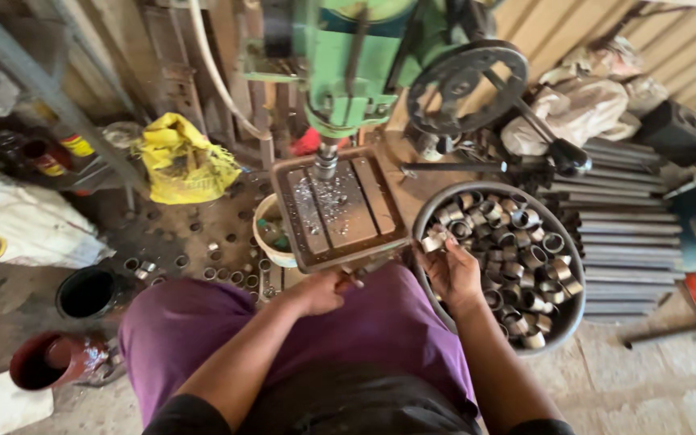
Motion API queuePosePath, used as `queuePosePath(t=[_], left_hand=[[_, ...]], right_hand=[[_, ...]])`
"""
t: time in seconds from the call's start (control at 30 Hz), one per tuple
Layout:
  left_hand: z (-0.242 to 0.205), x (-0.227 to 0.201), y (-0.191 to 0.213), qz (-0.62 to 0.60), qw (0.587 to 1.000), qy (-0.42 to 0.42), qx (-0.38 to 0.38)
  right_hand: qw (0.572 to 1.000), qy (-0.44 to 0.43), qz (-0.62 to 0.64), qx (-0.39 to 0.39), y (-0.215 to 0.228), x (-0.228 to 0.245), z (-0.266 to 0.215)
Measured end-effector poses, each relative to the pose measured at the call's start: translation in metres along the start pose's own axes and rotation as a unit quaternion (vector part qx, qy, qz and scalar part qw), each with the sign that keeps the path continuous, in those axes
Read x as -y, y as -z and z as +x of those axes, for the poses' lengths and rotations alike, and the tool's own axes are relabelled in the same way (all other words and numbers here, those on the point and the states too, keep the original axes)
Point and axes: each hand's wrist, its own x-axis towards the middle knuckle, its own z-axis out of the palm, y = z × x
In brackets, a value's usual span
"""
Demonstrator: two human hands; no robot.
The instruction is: The person operates a drill press to drill holes into small metal cylindrical parts. They use pliers to hold each part under the drill bit, then transfer the finished parts into a large metal bowl.
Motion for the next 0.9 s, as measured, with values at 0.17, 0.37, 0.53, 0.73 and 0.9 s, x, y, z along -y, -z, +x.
queuePosePath(t=[0.17,0.37,0.53,0.73,0.9], left_hand=[[-0.001,-0.006,0.0,-0.039,0.998,-0.021,0.048],[-0.002,-0.011,0.003,-0.083,0.996,0.001,0.041],[-0.001,-0.006,0.004,-0.133,0.991,-0.027,0.016],[-0.005,-0.007,0.008,-0.05,0.997,-0.051,-0.025],[-0.029,-0.052,0.039,-0.017,0.992,0.125,-0.032]], right_hand=[[0.999,-0.001,-0.02,0.034,-0.014,-0.027,0.013],[0.992,0.013,-0.072,0.098,0.002,-0.05,0.021],[0.987,0.017,-0.114,0.108,0.006,-0.06,0.022],[0.986,0.024,-0.12,0.11,0.007,-0.065,0.021],[0.928,0.006,-0.367,-0.068,-0.032,-0.046,0.012]])
